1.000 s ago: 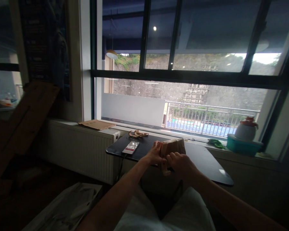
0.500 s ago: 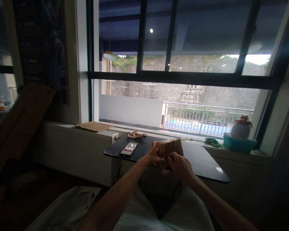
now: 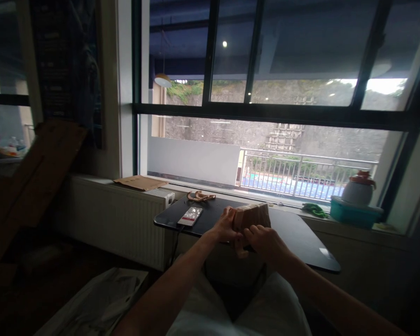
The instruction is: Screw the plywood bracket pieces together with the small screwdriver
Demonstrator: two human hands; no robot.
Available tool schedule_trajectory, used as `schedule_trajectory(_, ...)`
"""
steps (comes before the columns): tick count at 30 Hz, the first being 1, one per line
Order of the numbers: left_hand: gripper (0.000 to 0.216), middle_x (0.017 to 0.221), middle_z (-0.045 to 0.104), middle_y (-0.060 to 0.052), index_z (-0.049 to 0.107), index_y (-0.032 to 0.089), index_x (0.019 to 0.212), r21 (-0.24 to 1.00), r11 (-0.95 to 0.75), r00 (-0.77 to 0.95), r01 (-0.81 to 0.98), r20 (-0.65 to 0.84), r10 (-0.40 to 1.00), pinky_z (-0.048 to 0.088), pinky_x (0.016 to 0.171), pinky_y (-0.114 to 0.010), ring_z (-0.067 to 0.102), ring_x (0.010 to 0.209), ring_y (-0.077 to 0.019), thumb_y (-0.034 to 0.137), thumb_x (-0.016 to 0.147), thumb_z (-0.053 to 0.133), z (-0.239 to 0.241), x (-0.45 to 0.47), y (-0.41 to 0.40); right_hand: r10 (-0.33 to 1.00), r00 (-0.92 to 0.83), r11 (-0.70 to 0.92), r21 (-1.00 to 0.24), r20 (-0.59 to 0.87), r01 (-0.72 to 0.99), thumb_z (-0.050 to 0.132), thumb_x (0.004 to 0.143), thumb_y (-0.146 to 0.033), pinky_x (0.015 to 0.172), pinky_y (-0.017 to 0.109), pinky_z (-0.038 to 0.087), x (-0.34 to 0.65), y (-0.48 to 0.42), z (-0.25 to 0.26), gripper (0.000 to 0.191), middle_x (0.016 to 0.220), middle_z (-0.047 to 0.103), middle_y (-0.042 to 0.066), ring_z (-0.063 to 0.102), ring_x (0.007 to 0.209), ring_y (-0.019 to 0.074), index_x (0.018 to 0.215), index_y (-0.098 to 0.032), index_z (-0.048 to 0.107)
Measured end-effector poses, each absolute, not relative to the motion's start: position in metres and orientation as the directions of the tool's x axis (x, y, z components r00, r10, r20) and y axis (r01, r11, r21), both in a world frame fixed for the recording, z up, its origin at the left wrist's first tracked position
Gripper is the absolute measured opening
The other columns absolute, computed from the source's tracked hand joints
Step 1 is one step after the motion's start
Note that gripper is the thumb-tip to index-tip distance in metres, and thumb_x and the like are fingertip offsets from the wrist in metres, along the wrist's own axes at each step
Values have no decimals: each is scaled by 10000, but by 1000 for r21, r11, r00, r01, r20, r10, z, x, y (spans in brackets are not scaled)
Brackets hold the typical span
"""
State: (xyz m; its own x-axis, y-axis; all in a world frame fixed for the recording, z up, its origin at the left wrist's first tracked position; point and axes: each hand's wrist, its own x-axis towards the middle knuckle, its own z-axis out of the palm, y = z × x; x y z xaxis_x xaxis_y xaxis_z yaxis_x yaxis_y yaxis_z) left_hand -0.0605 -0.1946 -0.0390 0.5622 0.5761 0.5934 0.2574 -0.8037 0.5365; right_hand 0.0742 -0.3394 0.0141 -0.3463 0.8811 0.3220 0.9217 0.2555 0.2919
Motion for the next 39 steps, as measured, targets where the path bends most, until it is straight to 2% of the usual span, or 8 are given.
schedule_trajectory(7, 827, 1132, 367, -37, 429, 258, 1229, 543, -801, 556, 253, 595, 580, 425, 944, -398, 430, 1061, -246, 164, 495, 797, -38, -60, -201, 899, -59, 45, 41, 435, 998, 361, 957, -291, 651, 257, 402, 74, -342, -6, 269, 958, 706, 49, 661, 861, 176, 1051, -211, 600)
schedule_trajectory(11, 838, 1151, 355, -45, 419, 259, 1247, 531, -809, 568, 253, 596, 568, 411, 961, -397, 425, 1083, -254, 175, 504, 799, -36, -61, -203, 903, 4, 2, -13, 429, 1000, 368, 951, -317, 640, 256, 403, 78, -341, -10, 276, 966, 717, 29, 668, 879, 177, 1103, -230, 581)
schedule_trajectory(15, 863, 1136, 371, -38, 414, 275, 1251, 516, -815, 574, 263, 595, 562, 405, 965, -397, 428, 1078, -251, 186, 492, 813, -36, -61, -203, 909, -89, 66, 71, 406, 995, 425, 933, -298, 582, 256, 381, 79, -344, 1, 215, 924, 706, 27, 664, 810, 177, 1067, -229, 578)
schedule_trajectory(21, 811, 1098, 383, -34, 432, 247, 1213, 500, -823, 574, 270, 603, 554, 427, 944, -376, 446, 1043, -237, 188, 497, 808, -36, -60, -200, 888, -325, 223, 314, 325, 923, 474, 855, -57, 593, 285, 377, 74, -343, 17, 180, 906, 644, 89, 600, 827, 211, 932, -158, 601)
schedule_trajectory(25, 794, 1085, 388, -37, 435, 228, 1193, 509, -814, 557, 280, 604, 570, 435, 930, -384, 456, 1026, -239, 169, 491, 801, -37, -58, -199, 880, -369, 263, 342, 299, 902, 463, 854, -42, 593, 291, 375, 75, -339, 15, 193, 876, 643, 85, 586, 793, 206, 923, -147, 610)
schedule_trajectory(29, 822, 1152, 377, -48, 430, 241, 1224, 508, -815, 561, 278, 602, 568, 424, 946, -383, 443, 1071, -251, 159, 493, 798, -36, -58, -203, 898, -284, 206, 250, 336, 946, 449, 893, -117, 590, 278, 370, 76, -342, 9, 175, 872, 664, 68, 612, 780, 191, 906, -169, 616)
schedule_trajectory(35, 846, 1177, 371, -53, 421, 252, 1254, 513, -812, 564, 279, 597, 571, 401, 976, -405, 415, 1121, -271, 172, 504, 804, -36, -59, -206, 916, -14, 13, 5, 400, 1000, 397, 941, -325, 611, 258, 376, 78, -341, -4, 253, 927, 712, 27, 659, 843, 174, 1013, -226, 619)
schedule_trajectory(39, 857, 1167, 371, -44, 417, 262, 1251, 515, -813, 574, 271, 592, 566, 399, 981, -404, 408, 1129, -265, 161, 496, 810, -37, -60, -204, 921, 32, -13, -52, 388, 999, 410, 927, -360, 583, 248, 361, 81, -338, -6, 254, 913, 719, 14, 663, 832, 170, 999, -242, 623)
